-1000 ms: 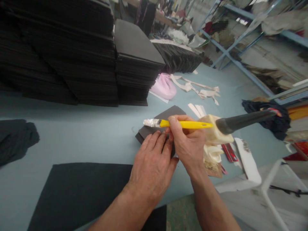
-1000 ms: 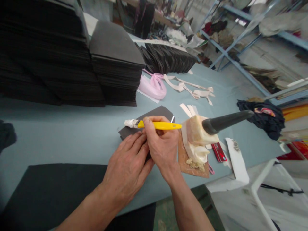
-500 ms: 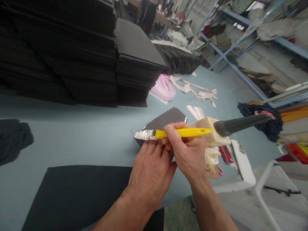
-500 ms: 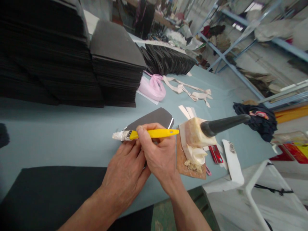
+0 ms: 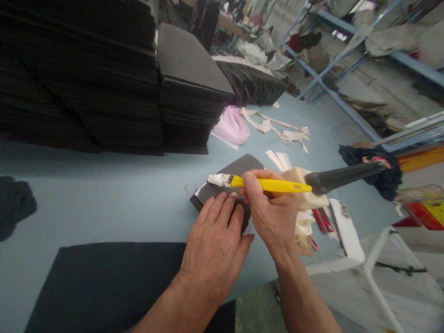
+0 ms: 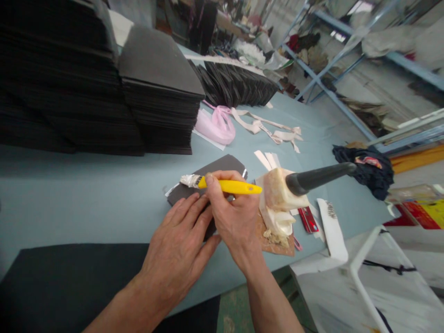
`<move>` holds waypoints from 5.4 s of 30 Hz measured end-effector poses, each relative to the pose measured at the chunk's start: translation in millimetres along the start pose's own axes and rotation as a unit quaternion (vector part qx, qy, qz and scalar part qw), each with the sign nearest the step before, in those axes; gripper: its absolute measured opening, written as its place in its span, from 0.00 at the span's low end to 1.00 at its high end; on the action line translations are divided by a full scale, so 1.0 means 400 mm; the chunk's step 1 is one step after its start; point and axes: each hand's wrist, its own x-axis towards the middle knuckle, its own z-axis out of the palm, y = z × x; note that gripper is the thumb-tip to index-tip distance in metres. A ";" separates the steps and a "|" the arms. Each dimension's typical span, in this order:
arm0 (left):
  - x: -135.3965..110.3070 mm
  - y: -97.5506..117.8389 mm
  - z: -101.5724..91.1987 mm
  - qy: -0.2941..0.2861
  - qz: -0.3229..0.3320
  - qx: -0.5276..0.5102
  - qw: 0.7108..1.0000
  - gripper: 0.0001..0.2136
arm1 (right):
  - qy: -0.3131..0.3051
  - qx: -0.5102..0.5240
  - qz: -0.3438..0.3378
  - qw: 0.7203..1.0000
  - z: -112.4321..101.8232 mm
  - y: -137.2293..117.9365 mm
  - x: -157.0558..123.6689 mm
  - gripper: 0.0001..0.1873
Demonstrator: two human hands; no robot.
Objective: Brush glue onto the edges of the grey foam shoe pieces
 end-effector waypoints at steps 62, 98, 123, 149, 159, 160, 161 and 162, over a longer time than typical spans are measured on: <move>0.006 -0.014 0.007 0.073 0.051 0.090 0.992 0.21 | -0.001 -0.048 0.001 0.999 -0.018 0.039 0.090 0.11; -0.014 -0.026 0.018 0.034 0.055 0.081 0.995 0.20 | 0.077 -0.200 -0.009 0.977 -0.103 0.137 0.258 0.18; -0.004 -0.009 0.021 0.060 0.037 0.062 0.996 0.19 | 0.078 -0.153 0.012 0.985 -0.109 0.170 0.266 0.20; 0.097 -0.168 -0.110 -0.206 0.142 -0.048 0.967 0.25 | 0.135 0.093 0.051 0.985 -0.267 0.049 -0.079 0.13; 0.177 -0.190 -0.140 -0.270 0.116 -0.082 0.952 0.33 | 0.102 0.173 0.130 0.971 -0.258 0.096 -0.168 0.18; 0.184 -0.189 -0.145 -0.276 0.112 -0.085 0.951 0.33 | 0.101 0.176 0.135 0.970 -0.257 0.100 -0.173 0.18; 0.189 -0.188 -0.150 -0.281 0.108 -0.088 0.950 0.32 | 0.101 0.179 0.139 0.969 -0.258 0.103 -0.178 0.19; 0.193 -0.186 -0.153 -0.284 0.104 -0.091 0.949 0.32 | 0.103 0.182 0.139 0.968 -0.260 0.107 -0.183 0.19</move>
